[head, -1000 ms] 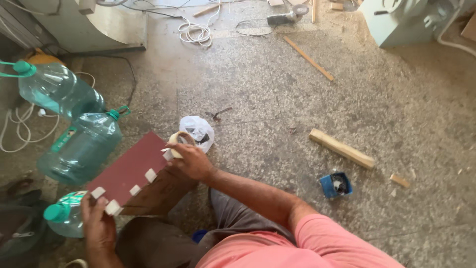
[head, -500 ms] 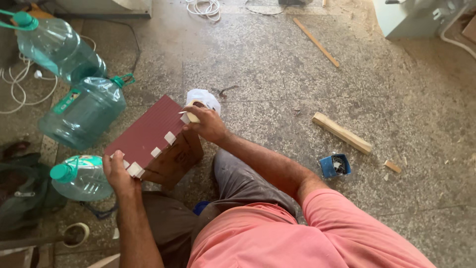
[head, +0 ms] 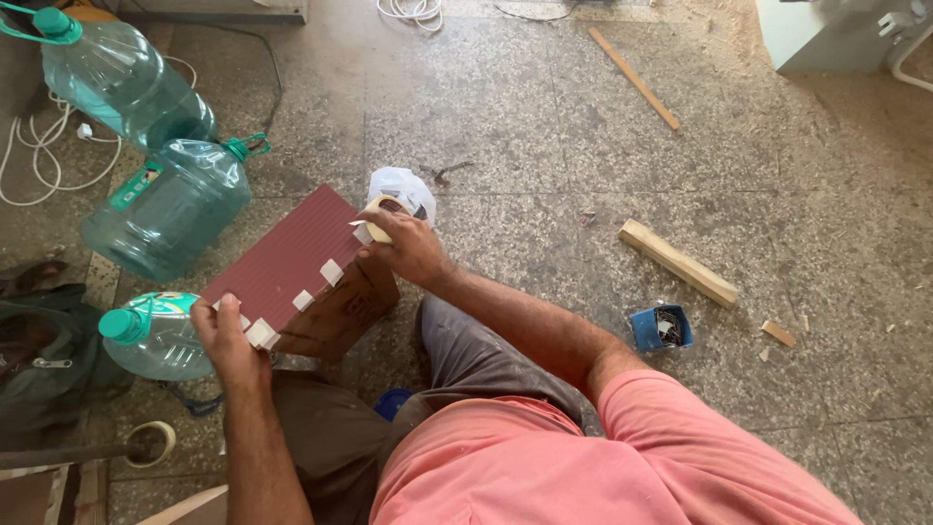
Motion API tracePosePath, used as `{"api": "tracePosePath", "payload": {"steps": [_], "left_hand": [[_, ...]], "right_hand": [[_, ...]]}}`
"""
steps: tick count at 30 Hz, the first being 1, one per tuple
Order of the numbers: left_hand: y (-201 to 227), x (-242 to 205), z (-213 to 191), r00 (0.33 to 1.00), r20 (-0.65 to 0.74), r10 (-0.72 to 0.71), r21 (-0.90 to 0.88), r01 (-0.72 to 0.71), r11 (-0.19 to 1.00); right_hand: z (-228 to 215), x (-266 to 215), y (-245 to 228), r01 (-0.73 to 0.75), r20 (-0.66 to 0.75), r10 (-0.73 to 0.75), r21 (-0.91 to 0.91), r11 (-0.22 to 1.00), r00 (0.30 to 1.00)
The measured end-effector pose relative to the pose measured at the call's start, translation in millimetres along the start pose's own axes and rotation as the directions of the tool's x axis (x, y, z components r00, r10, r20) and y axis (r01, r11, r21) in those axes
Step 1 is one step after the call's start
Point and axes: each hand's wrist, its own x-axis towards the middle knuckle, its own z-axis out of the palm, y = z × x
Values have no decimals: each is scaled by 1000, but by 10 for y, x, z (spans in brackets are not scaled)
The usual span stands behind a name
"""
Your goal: The person applies glue to a wooden box and attaches a pink corrugated sheet to its side. They then apply multiple pieces of tape to secure the sheet in place. The person repeats this process on a second wooden box.
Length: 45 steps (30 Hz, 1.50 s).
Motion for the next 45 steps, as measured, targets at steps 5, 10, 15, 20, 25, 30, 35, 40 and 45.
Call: {"api": "tracePosePath", "payload": {"steps": [5, 10, 15, 20, 25, 30, 35, 40, 45], "left_hand": [[347, -415, -85, 956, 184, 229, 599, -294, 745], [522, -638, -13, 902, 348, 257, 799, -429, 421], [618, -646, 111, 911, 284, 299, 738, -407, 538], [434, -628, -6, 927, 246, 285, 792, -361, 492], [109, -448, -351, 901, 294, 319, 701, -430, 569], [99, -102, -503, 942, 313, 122, 258, -208, 943], [121, 166, -251, 916, 398, 41, 205, -133, 970], [168, 84, -147, 957, 289, -11, 205, -51, 977], [225, 79, -115, 961, 275, -13, 195, -42, 980]], "right_hand": [[9, 53, 39, 28, -1, -28, 5, 1000, 1000], [50, 190, 114, 100, -31, -101, -37, 994, 994], [135, 118, 155, 33, 9, -33, 28, 999, 999], [150, 158, 275, 6, -50, -5, 26, 1000, 999], [76, 204, 435, 64, 15, -69, 213, 975, 998], [6, 149, 384, -41, 22, 38, 208, 977, 999], [-4, 166, 217, 128, -29, -124, 285, 950, 992], [14, 84, 233, 158, -83, -140, 286, 945, 987], [4, 63, 211, 141, -93, -118, 299, 944, 989]]}}
